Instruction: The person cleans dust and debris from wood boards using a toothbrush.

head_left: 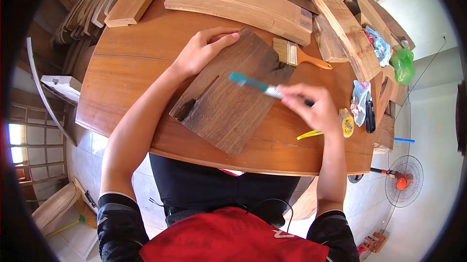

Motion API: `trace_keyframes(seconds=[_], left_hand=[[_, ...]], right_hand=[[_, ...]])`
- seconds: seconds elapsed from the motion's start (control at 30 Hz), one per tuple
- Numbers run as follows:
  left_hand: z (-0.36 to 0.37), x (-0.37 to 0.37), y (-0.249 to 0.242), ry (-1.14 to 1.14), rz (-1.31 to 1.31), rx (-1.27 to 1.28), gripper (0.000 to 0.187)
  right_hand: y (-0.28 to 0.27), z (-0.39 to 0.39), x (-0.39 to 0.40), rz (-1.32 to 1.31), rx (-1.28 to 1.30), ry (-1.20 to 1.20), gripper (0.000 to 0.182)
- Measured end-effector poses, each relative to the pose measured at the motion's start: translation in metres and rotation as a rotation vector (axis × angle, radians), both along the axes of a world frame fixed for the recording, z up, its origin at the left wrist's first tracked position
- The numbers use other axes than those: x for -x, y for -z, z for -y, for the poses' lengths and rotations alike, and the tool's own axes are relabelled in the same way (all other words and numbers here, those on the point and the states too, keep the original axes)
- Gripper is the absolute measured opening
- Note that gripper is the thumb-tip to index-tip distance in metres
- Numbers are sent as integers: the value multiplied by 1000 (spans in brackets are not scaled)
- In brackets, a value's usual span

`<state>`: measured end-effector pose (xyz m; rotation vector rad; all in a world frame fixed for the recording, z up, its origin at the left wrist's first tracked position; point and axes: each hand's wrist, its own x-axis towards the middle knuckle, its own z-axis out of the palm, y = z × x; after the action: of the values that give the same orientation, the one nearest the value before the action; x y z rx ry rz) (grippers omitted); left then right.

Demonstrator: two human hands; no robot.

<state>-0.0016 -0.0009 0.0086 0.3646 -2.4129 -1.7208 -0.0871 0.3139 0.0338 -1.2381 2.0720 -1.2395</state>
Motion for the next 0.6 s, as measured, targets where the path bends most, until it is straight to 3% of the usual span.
trace_keyframes(seconds=[0.07,0.2,0.27,0.37,0.53,0.6], left_hand=[[-1,-1,1,-16,19,12,57],[-1,-1,-1,-27,41,-11,54],[0,1,1,-37,40,-12,52],[2,1,4,-39,31,-9,51],[1,1,2,-55,59,-3,51],[0,1,1,-59,62,1,51]], right_hand=[[-6,13,-14,-67,10,-150,24],[2,16,-6,-281,131,223,26],[9,17,-9,-265,144,208,27],[0,21,-23,-213,44,-70,28],[1,10,-1,-288,118,276,24],[-6,-5,11,-222,38,278,23]])
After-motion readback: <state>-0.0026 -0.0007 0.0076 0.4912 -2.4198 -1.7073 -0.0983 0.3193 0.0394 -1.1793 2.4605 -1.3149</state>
